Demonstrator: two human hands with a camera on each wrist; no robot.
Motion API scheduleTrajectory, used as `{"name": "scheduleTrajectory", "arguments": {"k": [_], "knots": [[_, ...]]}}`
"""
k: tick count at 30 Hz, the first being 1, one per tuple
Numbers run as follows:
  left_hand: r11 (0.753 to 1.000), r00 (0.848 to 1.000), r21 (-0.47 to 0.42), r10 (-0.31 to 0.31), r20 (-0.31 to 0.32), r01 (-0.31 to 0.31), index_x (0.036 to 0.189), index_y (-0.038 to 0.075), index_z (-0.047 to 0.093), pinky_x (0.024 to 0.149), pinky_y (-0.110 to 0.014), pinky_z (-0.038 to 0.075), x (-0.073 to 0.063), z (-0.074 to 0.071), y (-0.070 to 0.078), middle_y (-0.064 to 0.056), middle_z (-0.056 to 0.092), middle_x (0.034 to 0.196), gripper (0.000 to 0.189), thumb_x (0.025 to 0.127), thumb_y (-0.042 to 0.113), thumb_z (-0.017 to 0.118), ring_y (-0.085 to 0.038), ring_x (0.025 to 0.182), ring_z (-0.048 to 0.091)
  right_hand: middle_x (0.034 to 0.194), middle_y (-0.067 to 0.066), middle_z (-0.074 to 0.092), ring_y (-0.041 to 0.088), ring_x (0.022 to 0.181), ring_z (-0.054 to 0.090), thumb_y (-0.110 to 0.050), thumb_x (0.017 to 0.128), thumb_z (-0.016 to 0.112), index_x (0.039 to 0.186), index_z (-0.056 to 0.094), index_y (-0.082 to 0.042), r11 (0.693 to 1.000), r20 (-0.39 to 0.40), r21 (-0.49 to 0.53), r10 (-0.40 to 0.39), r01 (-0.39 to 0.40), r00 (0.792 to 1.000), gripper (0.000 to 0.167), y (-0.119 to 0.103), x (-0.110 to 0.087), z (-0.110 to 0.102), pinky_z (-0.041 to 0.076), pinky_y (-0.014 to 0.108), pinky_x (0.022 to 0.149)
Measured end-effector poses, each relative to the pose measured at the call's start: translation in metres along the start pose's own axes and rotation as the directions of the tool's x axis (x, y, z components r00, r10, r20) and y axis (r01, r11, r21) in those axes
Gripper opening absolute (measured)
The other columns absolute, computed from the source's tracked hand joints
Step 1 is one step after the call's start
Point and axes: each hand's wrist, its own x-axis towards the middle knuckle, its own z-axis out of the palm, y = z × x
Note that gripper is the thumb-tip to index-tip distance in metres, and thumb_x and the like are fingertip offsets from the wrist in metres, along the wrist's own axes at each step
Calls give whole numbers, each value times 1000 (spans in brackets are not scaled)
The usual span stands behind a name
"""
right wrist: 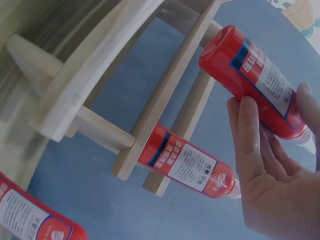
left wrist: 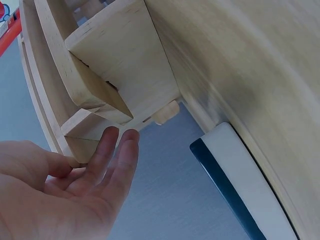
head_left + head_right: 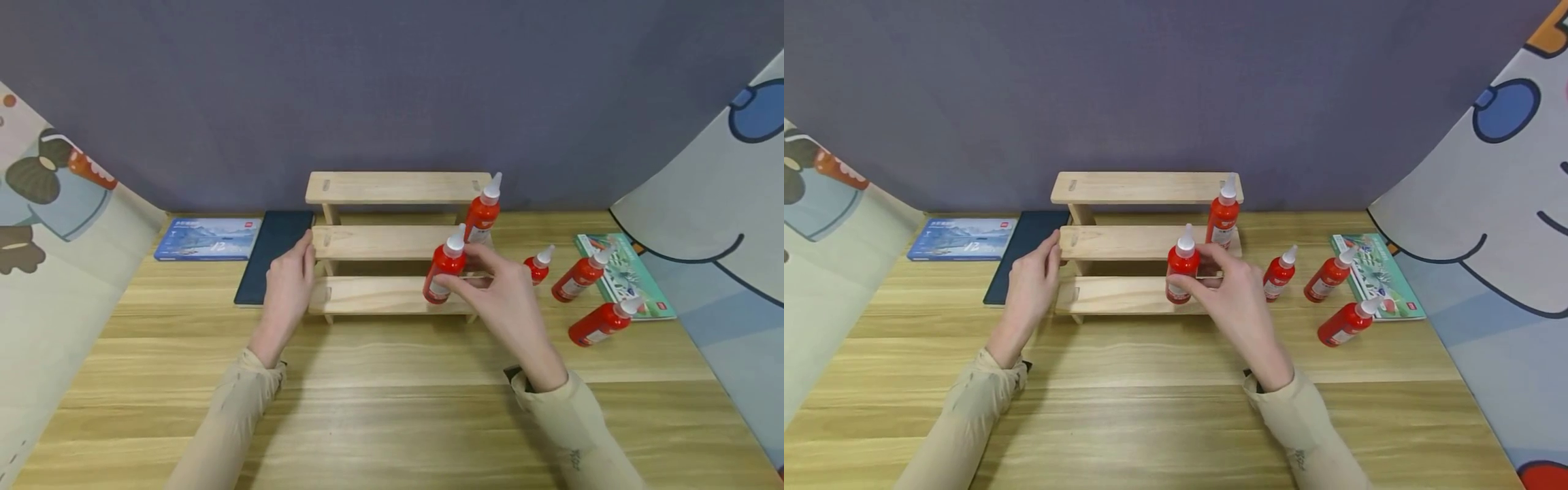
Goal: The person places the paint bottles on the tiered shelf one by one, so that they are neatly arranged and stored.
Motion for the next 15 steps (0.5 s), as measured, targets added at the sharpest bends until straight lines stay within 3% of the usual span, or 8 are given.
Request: {"name": "scheduleTrajectory", "arguments": {"k": [7, 15], "knots": [[1000, 1000, -5, 3, -2, -3, 151, -7, 56, 92, -65, 56, 1, 1, 0, -29, 62, 143, 41, 116, 12, 46, -50, 121, 65, 110, 10, 79, 23, 98, 76, -26, 89, 91, 126, 76, -7, 999, -17, 41, -15, 16, 1000, 45, -1, 11, 8, 60, 21, 77], [1000, 1000, -8, 3, -8, -3, 151, -8, 56, 94, -65, 55, 0, 0, 0, -28, 62, 143, 41, 115, 11, 46, -50, 123, 65, 113, 10, 78, 22, 99, 76, -20, 86, 94, 129, 74, -4, 996, -46, 77, -39, 42, 998, 50, -4, 23, 17, 62, 26, 79]]}}
